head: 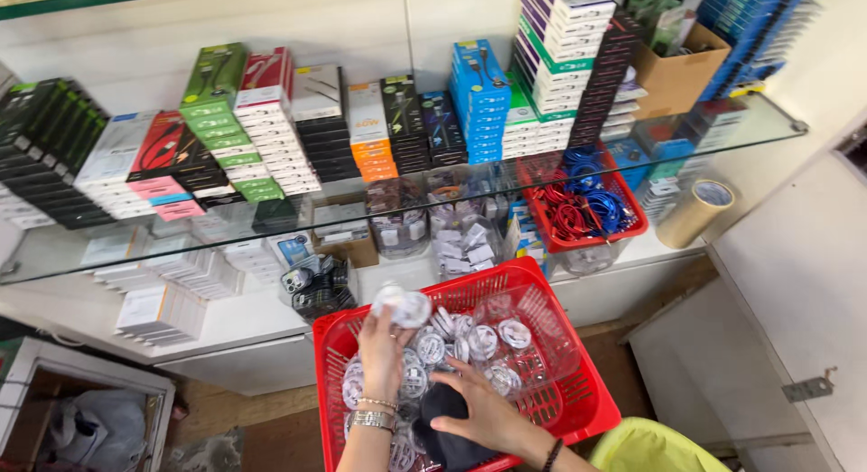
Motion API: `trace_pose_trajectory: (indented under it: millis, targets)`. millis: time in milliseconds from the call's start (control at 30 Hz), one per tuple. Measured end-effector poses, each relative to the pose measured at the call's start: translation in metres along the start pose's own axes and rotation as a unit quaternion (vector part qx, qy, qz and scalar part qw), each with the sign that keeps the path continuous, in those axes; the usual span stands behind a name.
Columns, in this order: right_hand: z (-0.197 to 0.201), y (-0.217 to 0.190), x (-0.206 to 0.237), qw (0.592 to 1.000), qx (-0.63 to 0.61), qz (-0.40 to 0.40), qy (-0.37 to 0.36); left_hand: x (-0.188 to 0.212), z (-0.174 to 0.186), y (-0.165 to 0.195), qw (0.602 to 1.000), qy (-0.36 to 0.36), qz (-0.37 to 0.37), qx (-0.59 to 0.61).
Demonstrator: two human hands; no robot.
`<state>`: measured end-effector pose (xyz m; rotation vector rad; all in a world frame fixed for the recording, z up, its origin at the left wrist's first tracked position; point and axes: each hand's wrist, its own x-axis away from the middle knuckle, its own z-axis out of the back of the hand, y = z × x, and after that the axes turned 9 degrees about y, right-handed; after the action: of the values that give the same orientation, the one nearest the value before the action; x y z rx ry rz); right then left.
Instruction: The person coils red and blue charging cables by hand and places the coiled cables into a red plastic basket. They then pick up coiled white cables, wipe each one with a dark cloth, and arrange them in the basket.
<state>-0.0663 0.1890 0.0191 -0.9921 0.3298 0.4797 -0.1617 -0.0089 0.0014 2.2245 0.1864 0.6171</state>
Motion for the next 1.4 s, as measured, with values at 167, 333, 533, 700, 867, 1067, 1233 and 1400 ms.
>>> trace_pose_trajectory:
  millis: [167, 333, 533, 700, 867, 1067, 1233, 1400]
  targets:
    - [0.047, 0.066, -0.029, 0.891, -0.25, -0.375, 0.053, 0.032, -0.055, -0.041, 0.926, -0.146, -0.119, -0.329]
    - [0.105, 0.102, -0.067, 0.876, -0.26, -0.399, -0.082, 0.049, -0.085, -0.073, 0.882, -0.165, -0.169, -0.408]
    - [0.092, 0.132, -0.055, 0.866, 0.25, -0.112, -0.418, 0.016, -0.045, -0.083, 0.902, -0.048, -0.185, -0.387]
    - [0.053, 0.162, -0.04, 0.869, 0.276, 0.022, -0.41, 0.007, 0.001, -0.066, 0.9, 0.008, -0.13, -0.416]
    - [0.042, 0.165, -0.029, 0.854, 0.327, -0.001, -0.406, 0.017, 0.053, -0.045, 0.812, -0.023, -0.106, -0.573]
    - [0.064, 0.118, -0.08, 0.848, 0.313, -0.141, -0.404, 0.046, 0.09, -0.059, 0.654, -0.3, -0.247, -0.649]
    - [0.064, 0.046, -0.081, 0.912, -0.119, -0.279, -0.277, 0.033, 0.064, -0.039, 0.764, -0.313, -0.002, -0.564]
    - [0.017, 0.016, -0.018, 0.966, -0.137, -0.113, -0.189, 0.01, 0.045, 0.004, 0.911, -0.221, 0.129, -0.323]
